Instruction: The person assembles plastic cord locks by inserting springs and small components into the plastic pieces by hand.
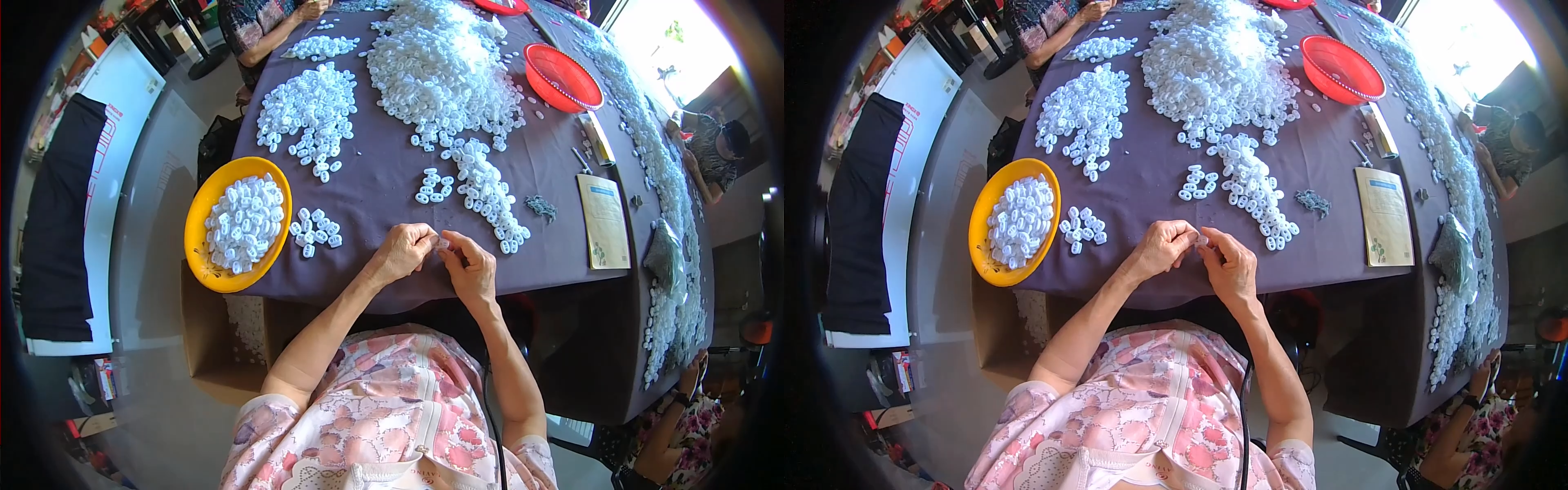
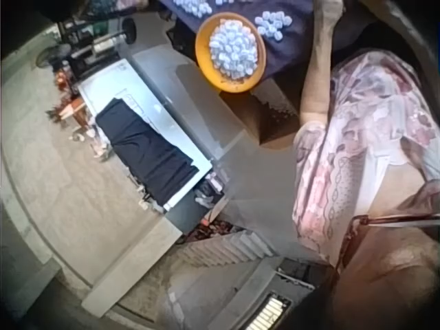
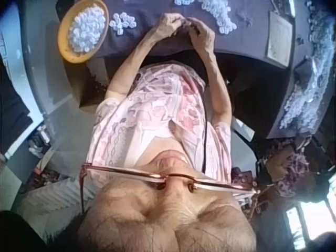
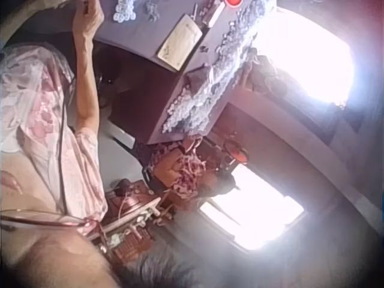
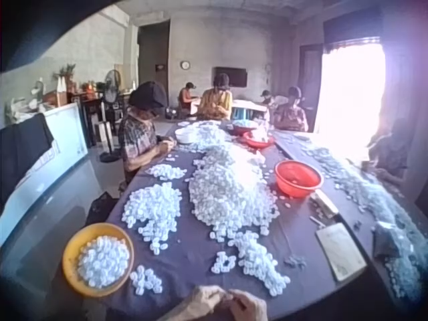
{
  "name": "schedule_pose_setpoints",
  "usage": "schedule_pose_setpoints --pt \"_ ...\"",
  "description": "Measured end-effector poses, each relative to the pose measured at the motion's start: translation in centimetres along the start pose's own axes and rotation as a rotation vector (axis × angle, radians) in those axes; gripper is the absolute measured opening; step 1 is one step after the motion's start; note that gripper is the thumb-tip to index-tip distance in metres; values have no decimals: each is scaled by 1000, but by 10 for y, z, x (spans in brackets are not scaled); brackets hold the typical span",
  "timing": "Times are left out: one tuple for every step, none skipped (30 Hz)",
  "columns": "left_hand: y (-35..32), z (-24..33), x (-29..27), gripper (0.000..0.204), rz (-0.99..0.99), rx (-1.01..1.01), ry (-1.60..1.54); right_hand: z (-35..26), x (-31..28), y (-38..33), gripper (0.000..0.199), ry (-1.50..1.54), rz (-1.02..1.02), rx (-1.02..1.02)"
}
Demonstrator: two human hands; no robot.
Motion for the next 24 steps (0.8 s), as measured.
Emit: schedule_pose_setpoints --pt "-1 1 0 23 11 -11 -27 0 2 0 31 1 -1 -1" --pt "-1 1 -1 21 21 -23 -53 2 4 0 31 55 14 58" --pt "-2 2 0 21 23 -23 -53 4 6 0 31 109 29 117" --pt "-2 3 0 20 17 -25 -94 8 7 0 31 109 28 116" --pt "-2 3 0 19 13 -29 -136 10 7 2 31 195 32 149" --pt "-3 3 1 19 15 -29 -137 12 7 3 30 281 35 182" --pt "-3 3 1 18 15 -17 -115 11 6 4 32 326 22 226" --pt "-4 2 1 18 14 -5 -95 10 5 5 32 324 19 226" --pt "-4 1 1 18 16 -5 -97 10 5 5 33 385 10 235" --pt "-4 0 2 19 25 -3 -74 10 4 6 33 446 0 244" --pt "-4 -1 2 19 34 0 -49 12 4 5 33 444 -2 243" --pt "-5 -1 3 19 35 0 -51 16 4 5 31 443 -3 222" --pt "-5 -1 4 18 41 -14 -71 18 3 4 30 441 -4 201" --pt "-5 0 4 18 47 -28 -89 17 4 3 30 441 -7 200" --pt "-5 1 4 18 50 -27 -89 16 5 3 28 377 -13 184" --pt "-6 3 4 16 81 -26 -122 14 6 3 26 313 -19 168" --pt "-8 5 5 15 111 -24 -154 12 6 3 26 312 -20 167" --pt "-9 6 5 15 111 -24 -154 11 6 3 24 307 -6 188" --pt "-10 6 6 15 129 -3 -189 9 5 3 21 302 8 210" --pt "-10 6 6 15 146 17 -225 7 3 4 21 301 9 210" --pt "-11 5 6 15 145 18 -226 5 2 4 22 334 2 243" --pt "-13 2 6 15 122 44 -225 5 0 4 23 367 -5 276" --pt "-15 1 6 16 99 69 -224 5 0 4 23 367 -5 275" --pt "-15 -1 7 16 99 69 -224 5 -1 3 24 391 -22 274"
Point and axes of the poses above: each hand's wrist, its own y-axis towards the middle knuckle, its own x-axis out of the palm, z = x × y, the point moved 2 cm from there along y, towards the middle knuckle, and after that the axes turned 6 degrees about y, right-handed, at the moved point
